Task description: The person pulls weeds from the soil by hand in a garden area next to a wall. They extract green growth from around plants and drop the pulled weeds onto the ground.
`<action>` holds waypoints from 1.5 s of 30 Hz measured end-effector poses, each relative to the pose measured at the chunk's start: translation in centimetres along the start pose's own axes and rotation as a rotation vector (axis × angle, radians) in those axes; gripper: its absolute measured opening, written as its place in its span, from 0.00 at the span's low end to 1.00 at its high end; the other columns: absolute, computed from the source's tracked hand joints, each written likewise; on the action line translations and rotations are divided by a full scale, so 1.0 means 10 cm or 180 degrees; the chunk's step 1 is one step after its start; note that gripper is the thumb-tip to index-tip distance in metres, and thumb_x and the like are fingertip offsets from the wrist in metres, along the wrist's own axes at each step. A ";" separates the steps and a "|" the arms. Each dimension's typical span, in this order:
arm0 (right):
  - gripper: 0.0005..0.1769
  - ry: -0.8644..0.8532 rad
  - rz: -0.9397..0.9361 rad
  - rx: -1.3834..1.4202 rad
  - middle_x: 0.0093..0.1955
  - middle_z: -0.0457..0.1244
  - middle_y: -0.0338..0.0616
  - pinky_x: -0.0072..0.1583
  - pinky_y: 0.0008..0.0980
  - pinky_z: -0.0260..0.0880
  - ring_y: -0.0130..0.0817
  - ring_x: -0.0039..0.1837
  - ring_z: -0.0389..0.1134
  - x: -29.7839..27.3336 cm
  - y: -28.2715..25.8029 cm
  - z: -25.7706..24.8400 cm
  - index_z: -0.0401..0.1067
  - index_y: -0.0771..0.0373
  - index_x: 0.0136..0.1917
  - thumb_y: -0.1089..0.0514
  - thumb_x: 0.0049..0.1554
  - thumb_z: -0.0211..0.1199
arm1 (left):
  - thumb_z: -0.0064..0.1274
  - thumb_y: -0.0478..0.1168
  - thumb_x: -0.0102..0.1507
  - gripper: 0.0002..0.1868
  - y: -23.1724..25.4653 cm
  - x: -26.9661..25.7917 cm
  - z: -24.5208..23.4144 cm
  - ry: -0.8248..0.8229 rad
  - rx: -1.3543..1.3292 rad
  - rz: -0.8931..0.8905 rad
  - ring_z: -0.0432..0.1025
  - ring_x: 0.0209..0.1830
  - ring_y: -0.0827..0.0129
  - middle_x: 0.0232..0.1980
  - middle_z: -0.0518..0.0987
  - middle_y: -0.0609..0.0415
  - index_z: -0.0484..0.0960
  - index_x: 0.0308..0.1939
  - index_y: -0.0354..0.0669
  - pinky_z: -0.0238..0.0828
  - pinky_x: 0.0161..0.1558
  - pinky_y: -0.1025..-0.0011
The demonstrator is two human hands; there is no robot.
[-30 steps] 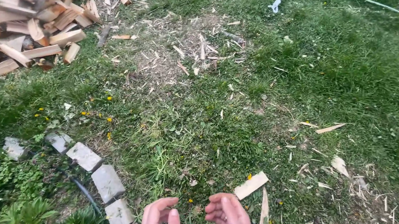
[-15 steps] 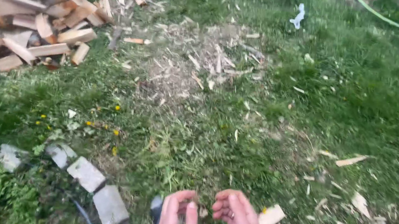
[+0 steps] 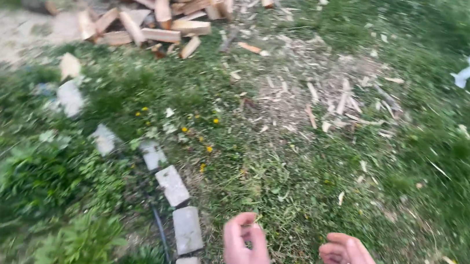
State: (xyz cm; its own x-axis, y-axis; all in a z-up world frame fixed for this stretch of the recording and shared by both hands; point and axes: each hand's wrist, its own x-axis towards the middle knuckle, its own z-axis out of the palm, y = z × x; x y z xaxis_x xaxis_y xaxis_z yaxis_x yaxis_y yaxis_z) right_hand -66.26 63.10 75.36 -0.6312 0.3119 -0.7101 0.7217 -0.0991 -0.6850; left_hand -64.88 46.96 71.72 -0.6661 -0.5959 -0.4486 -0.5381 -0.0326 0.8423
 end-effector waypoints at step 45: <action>0.28 -0.3090 -0.0290 -0.1392 0.41 0.72 0.58 0.53 0.42 0.76 0.45 0.47 0.74 3.52 -1.54 5.61 0.76 0.73 0.55 0.47 0.64 0.45 | 0.51 0.34 0.61 0.14 -0.04 5.34 0.44 0.2742 -0.1798 -0.1129 0.78 0.38 0.67 0.44 0.84 0.54 0.82 0.50 0.44 0.70 0.46 0.73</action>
State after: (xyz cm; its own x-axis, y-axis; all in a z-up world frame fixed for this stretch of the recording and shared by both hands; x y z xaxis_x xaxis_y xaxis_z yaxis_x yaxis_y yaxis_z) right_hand -115.50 22.56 51.79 -0.5048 -0.6039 -0.6169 0.5779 0.2944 -0.7611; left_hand -102.50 18.68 46.08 0.1842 -0.8349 -0.5186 -0.1666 -0.5465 0.8207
